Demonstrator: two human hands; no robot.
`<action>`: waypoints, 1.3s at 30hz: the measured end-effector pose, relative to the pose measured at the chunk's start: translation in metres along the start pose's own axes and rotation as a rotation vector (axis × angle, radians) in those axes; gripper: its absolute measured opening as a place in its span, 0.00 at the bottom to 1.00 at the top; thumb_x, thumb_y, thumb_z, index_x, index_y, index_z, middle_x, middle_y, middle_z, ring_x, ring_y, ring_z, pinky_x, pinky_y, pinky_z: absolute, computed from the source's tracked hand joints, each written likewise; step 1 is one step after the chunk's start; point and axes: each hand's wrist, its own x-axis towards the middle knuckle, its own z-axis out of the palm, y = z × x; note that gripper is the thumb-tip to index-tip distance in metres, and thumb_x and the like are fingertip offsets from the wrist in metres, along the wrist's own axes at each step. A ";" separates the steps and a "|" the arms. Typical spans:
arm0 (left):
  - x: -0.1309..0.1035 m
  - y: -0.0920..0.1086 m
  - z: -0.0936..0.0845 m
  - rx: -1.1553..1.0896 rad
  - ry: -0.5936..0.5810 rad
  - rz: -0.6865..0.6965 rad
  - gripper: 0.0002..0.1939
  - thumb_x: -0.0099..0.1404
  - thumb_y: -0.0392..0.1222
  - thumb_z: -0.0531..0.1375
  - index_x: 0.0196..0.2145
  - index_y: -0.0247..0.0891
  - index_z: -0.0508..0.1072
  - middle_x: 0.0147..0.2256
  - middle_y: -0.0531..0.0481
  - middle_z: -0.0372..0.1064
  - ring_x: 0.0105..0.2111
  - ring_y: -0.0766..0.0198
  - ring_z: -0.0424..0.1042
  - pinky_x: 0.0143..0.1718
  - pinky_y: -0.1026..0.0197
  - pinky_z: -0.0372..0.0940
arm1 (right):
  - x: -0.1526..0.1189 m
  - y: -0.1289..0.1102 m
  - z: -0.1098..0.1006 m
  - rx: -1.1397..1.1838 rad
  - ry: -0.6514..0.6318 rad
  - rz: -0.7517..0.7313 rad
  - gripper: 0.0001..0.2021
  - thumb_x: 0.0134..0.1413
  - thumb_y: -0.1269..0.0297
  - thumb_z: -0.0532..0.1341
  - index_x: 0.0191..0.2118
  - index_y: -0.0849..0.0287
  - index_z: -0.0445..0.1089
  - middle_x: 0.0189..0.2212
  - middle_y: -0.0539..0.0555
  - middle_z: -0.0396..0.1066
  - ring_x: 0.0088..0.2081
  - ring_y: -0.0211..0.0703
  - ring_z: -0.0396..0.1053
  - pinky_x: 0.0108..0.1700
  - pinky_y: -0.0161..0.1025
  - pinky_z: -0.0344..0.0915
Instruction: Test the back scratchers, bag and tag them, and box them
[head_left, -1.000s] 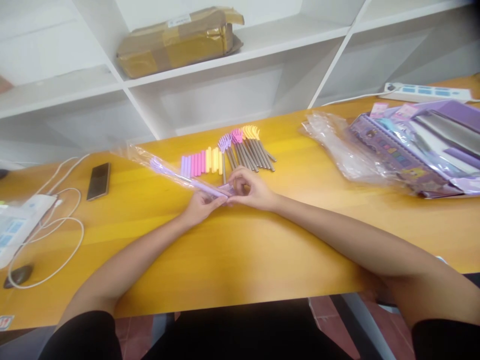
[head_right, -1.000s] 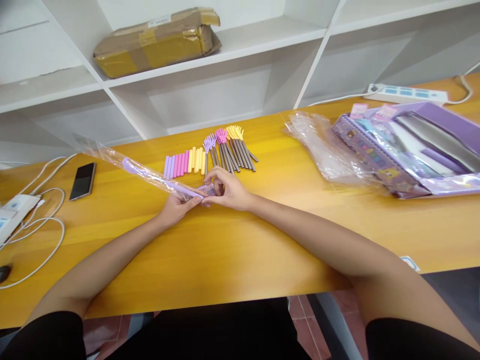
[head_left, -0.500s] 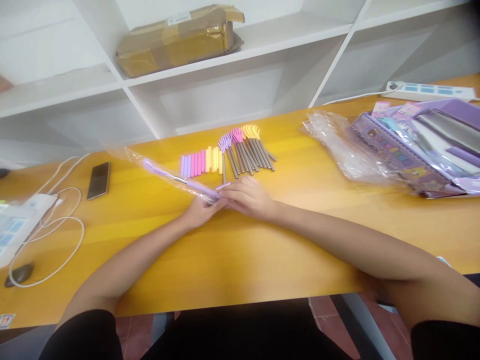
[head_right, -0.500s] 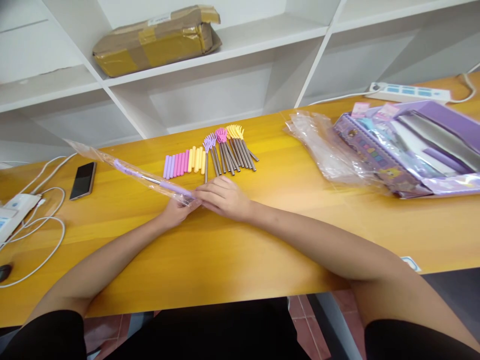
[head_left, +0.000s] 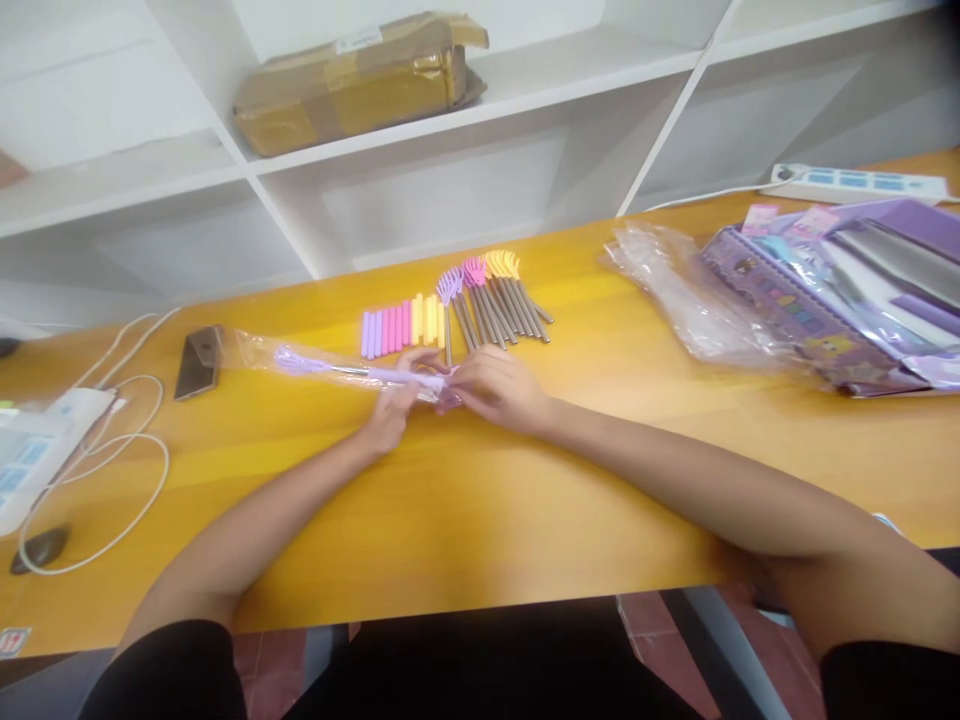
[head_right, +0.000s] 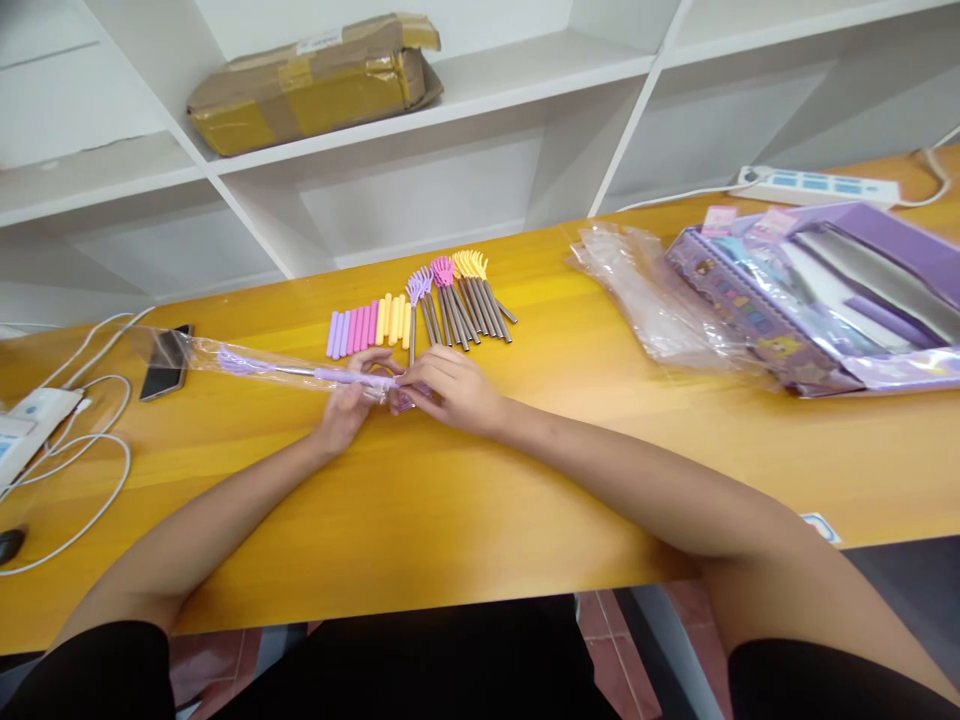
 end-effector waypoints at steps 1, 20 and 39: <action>0.000 0.000 0.001 -0.006 0.035 -0.007 0.29 0.74 0.64 0.59 0.61 0.42 0.69 0.53 0.40 0.73 0.35 0.61 0.77 0.34 0.58 0.75 | 0.000 0.000 0.000 -0.008 0.008 0.014 0.07 0.69 0.68 0.66 0.50 0.54 0.73 0.40 0.55 0.81 0.40 0.46 0.76 0.43 0.46 0.72; 0.001 0.004 0.005 0.039 -0.033 -0.088 0.20 0.73 0.59 0.64 0.41 0.37 0.74 0.33 0.51 0.72 0.26 0.67 0.73 0.28 0.63 0.69 | -0.005 0.003 0.004 -0.020 -0.032 0.147 0.18 0.71 0.58 0.66 0.28 0.55 0.65 0.23 0.49 0.70 0.28 0.39 0.64 0.37 0.41 0.60; 0.015 -0.002 0.001 -0.128 0.386 -0.148 0.23 0.59 0.59 0.75 0.35 0.36 0.75 0.27 0.54 0.73 0.23 0.68 0.69 0.22 0.66 0.63 | -0.002 0.006 -0.007 0.215 -0.064 0.069 0.22 0.58 0.68 0.60 0.58 0.53 0.61 0.37 0.53 0.72 0.36 0.47 0.73 0.43 0.48 0.72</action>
